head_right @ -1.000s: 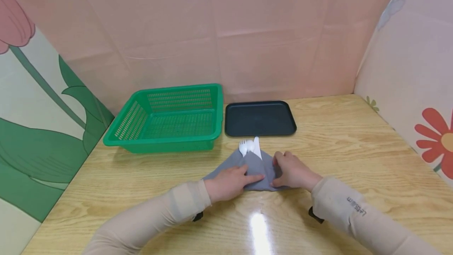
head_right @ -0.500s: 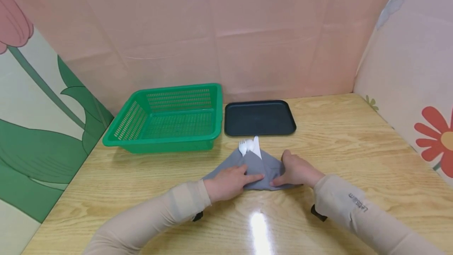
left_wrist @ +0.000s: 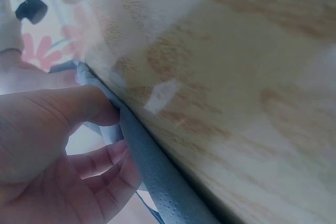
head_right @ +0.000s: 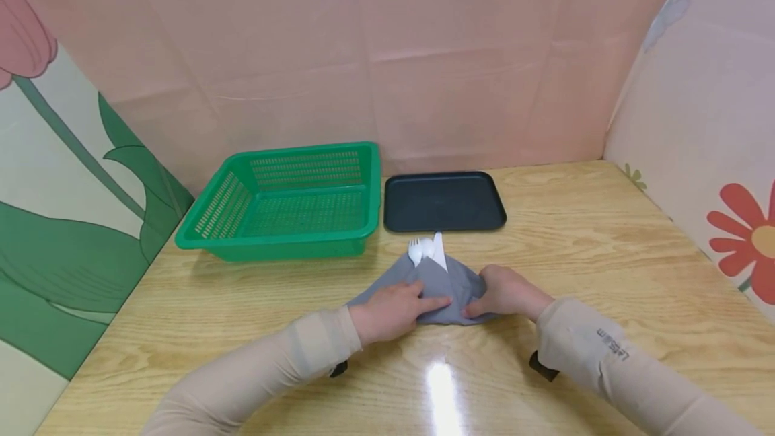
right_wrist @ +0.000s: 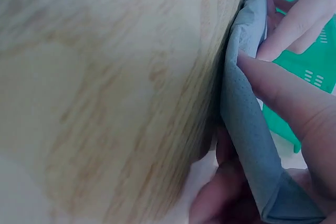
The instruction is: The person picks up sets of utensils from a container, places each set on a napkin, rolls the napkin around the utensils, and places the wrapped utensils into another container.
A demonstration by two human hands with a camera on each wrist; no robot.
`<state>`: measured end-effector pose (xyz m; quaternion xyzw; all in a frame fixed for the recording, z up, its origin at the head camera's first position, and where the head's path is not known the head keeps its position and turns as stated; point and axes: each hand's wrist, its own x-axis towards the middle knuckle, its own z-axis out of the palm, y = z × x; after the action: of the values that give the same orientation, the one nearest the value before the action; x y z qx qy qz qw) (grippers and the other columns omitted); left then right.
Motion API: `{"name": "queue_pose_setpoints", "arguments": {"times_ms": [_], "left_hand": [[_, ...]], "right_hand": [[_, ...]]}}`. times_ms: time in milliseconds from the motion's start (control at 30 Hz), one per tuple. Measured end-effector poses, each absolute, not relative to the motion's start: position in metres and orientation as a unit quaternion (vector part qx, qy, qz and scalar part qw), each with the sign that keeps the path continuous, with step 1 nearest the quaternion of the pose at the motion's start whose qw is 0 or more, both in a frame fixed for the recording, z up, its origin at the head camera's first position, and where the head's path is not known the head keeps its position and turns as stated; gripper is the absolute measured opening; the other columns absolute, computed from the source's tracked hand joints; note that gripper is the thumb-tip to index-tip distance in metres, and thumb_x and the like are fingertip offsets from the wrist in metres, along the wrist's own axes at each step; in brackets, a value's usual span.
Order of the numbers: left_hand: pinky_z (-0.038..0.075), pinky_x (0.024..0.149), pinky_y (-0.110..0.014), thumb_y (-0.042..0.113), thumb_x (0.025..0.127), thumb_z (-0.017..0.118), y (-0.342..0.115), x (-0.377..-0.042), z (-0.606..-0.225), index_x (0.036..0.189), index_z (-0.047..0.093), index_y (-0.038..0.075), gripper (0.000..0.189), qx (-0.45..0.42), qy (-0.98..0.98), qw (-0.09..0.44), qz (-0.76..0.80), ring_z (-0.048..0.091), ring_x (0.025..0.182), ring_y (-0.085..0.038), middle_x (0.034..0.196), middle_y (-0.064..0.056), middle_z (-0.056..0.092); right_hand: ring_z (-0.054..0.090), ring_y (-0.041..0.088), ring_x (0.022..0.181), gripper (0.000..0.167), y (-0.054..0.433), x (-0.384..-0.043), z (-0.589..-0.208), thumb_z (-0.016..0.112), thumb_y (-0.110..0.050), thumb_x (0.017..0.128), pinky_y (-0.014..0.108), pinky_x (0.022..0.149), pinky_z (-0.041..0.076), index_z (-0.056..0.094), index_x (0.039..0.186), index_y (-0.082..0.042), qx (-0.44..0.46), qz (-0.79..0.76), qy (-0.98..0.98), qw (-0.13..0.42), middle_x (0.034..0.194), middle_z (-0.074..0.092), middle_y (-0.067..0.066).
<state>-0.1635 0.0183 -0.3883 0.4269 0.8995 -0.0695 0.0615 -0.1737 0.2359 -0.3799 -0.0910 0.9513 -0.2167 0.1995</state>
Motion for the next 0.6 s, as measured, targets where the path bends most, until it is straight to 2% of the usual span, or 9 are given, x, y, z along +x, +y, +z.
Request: {"name": "queue_pose_setpoints", "arguments": {"times_ms": [100, 200, 467, 600], "left_hand": [[0.05, 0.067, -0.02, 0.016, 0.097, 0.045, 0.018, -0.163, -0.388, 0.14, 0.037, 0.04, 0.05, 0.428, 0.899, 0.06, -0.07, 0.059, 0.085, -0.012, 0.111, -0.003, 0.057], [0.05, 0.067, -0.02, 0.016, 0.097, 0.045, 0.018, -0.164, -0.388, 0.14, 0.037, 0.04, 0.05, 0.426, 0.9, 0.065, -0.066, 0.059, 0.086, -0.012, 0.112, -0.003, 0.057], [0.049, 0.063, -0.02, 0.016, 0.097, 0.046, 0.019, -0.165, -0.389, 0.14, 0.038, 0.04, 0.05, 0.428, 0.899, 0.063, -0.071, 0.06, 0.084, -0.012, 0.111, -0.003, 0.058], [0.05, 0.064, -0.02, 0.017, 0.097, 0.046, 0.019, -0.164, -0.387, 0.14, 0.038, 0.04, 0.049, 0.425, 0.9, 0.067, -0.07, 0.06, 0.085, -0.013, 0.112, -0.003, 0.058]], "right_hand": [[0.056, 0.022, 0.078, 0.061, 0.236, -0.174, -0.379, 0.079, -0.039, 0.069, 0.034, 0.066, 0.045, 0.06, 0.102, 0.009, -0.094, -0.219, 0.95, 0.2, 0.087, 0.063, 0.012], [0.059, 0.03, 0.092, 0.072, 0.237, -0.174, -0.377, 0.079, -0.04, 0.069, 0.043, 0.077, 0.049, 0.055, 0.112, 0.014, -0.103, -0.216, 0.951, 0.198, 0.103, 0.064, 0.021], [0.054, 0.042, 0.109, 0.085, 0.238, -0.178, -0.368, 0.077, -0.04, 0.072, 0.051, 0.087, 0.045, 0.044, 0.123, 0.019, -0.096, -0.228, 0.943, 0.223, 0.12, 0.054, 0.032], [0.055, 0.036, 0.104, 0.083, 0.238, -0.178, -0.364, 0.077, -0.039, 0.073, 0.047, 0.086, 0.046, 0.044, 0.124, 0.018, -0.087, -0.258, 0.933, 0.237, 0.118, 0.056, 0.028]]}}
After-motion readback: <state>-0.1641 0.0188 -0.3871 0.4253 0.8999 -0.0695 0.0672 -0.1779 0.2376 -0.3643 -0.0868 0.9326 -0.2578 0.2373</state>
